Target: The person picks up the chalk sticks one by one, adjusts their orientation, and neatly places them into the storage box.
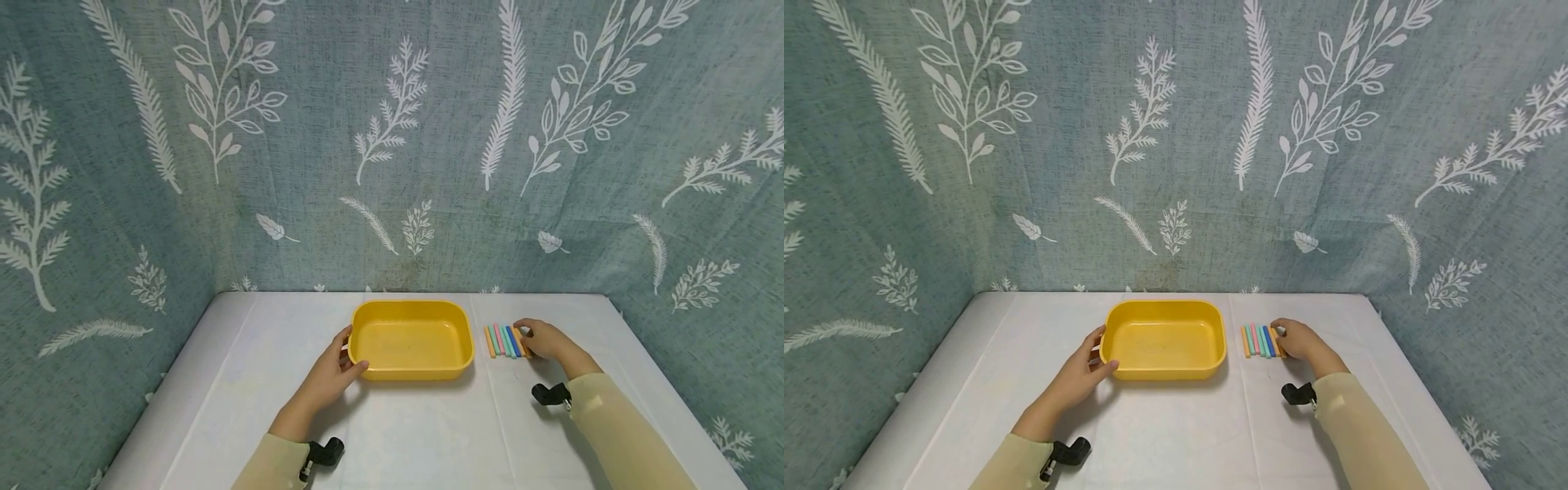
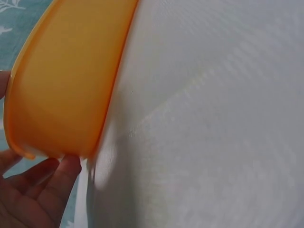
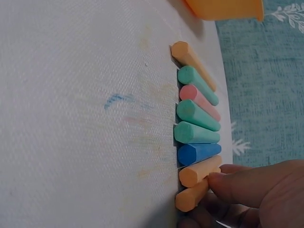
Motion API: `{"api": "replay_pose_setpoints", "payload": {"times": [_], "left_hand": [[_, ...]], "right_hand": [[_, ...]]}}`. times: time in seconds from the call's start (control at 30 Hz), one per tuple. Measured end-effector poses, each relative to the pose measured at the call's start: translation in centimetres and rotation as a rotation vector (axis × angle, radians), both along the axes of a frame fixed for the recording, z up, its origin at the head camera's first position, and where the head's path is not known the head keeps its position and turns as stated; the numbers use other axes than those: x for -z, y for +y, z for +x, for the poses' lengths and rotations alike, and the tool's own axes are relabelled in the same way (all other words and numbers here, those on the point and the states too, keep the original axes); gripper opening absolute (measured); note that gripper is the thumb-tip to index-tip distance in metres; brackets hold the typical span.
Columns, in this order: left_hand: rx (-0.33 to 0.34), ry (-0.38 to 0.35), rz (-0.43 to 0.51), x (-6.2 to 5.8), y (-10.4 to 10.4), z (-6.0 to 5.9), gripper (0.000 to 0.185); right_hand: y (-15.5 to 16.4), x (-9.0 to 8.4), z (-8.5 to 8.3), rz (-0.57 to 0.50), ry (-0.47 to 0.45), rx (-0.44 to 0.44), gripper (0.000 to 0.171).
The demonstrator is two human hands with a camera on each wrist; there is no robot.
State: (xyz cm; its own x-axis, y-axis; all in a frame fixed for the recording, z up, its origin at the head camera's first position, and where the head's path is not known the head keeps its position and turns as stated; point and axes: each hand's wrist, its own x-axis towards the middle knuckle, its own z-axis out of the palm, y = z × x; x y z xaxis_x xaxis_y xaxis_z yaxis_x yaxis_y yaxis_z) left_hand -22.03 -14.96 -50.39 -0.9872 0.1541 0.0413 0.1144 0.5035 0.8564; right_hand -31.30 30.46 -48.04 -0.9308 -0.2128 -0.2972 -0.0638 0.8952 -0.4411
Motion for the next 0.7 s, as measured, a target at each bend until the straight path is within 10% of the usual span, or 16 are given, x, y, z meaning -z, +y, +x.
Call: {"api": "replay_pose_setpoints", "payload": {"times": [0.7], "left_hand": [[0.018, -0.020, 0.012, 0.10, -0.45, 0.07, 0.087]], "right_hand": [[0.21, -0.39, 0.54, -0.114, -0.074, 0.076, 0.049]]}}
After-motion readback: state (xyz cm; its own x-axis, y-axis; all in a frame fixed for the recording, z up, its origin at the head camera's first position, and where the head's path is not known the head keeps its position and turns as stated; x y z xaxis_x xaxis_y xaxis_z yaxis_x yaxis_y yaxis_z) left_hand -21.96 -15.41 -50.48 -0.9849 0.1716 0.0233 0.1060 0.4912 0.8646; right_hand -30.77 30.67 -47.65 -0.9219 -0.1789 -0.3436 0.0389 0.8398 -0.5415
